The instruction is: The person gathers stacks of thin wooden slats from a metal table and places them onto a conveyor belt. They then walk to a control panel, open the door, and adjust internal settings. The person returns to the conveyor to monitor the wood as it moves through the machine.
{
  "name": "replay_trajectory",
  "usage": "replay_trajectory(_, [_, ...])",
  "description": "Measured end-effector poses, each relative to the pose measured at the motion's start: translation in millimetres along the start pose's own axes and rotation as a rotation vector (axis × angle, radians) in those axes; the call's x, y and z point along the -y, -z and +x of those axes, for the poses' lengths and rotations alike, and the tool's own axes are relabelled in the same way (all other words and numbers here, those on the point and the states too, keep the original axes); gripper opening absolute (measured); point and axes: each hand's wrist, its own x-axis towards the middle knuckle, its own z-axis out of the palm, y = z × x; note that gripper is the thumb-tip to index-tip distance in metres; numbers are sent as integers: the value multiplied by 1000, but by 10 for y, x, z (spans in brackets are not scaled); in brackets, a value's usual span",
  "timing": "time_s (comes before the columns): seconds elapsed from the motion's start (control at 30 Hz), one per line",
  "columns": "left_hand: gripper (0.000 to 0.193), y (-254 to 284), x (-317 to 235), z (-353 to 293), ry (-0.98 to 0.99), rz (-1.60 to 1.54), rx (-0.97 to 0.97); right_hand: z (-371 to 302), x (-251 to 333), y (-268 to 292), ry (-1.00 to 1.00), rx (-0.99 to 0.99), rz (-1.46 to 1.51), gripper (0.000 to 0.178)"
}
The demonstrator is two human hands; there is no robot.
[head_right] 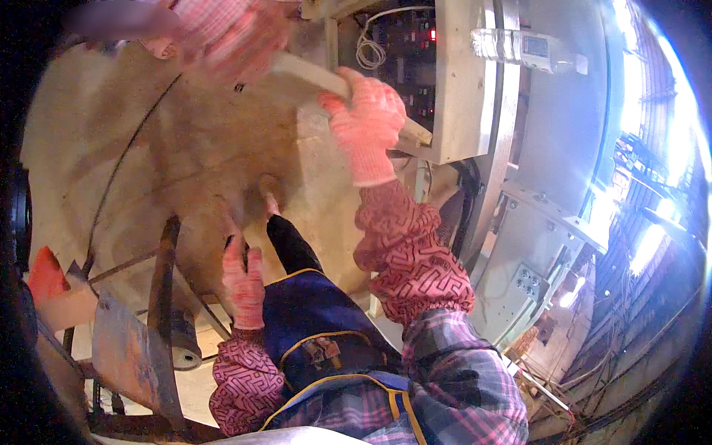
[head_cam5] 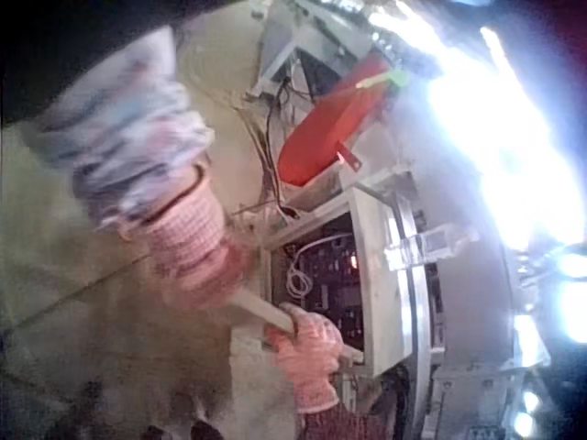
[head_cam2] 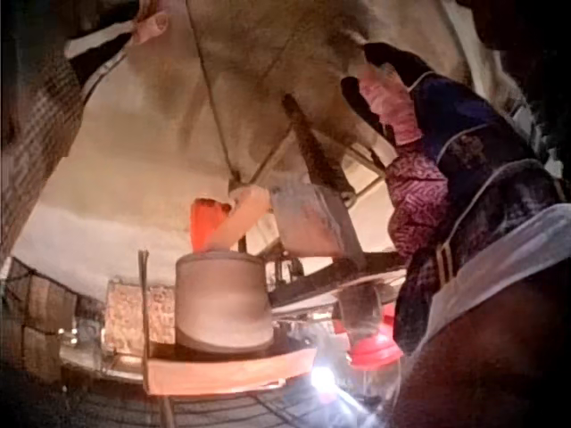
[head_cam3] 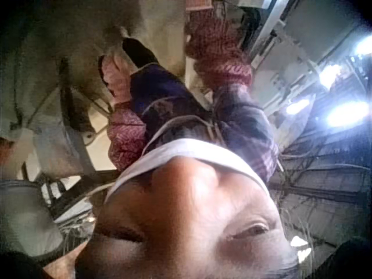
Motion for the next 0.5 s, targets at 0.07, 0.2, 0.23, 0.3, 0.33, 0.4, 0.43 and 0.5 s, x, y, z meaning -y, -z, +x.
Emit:
replay_trajectory(0.07, [53, 74, -199, 196, -40, -158, -66, -131, -43, -24, 157, -56, 94, 47])
replay_trajectory(0.2, [63, 296, -708, 527, -146, -342, -153, -306, -54, 10, 278, 5, 165, 47])
replay_trajectory(0.23, [63, 320, -803, 601, -194, -345, -156, -334, -63, 36, 300, 18, 145, 47])
replay_trajectory(0.3, [64, 350, -911, 703, -287, -349, -177, -376, -35, 68, 295, 65, 186, 46])
replay_trajectory(0.33, [67, 326, -891, 733, -293, -380, -173, -396, -33, 87, 296, 80, 191, 47])
replay_trajectory(0.4, [74, 278, -816, 768, -302, -443, -169, -443, -24, 119, 301, 104, 198, 47])
replay_trajectory(0.43, [77, 286, -851, 775, -257, -507, -147, -461, -20, 135, 305, 107, 197, 47])
replay_trajectory(0.5, [83, 342, -948, 767, -165, -633, -104, -492, -8, 166, 306, 120, 198, 46])
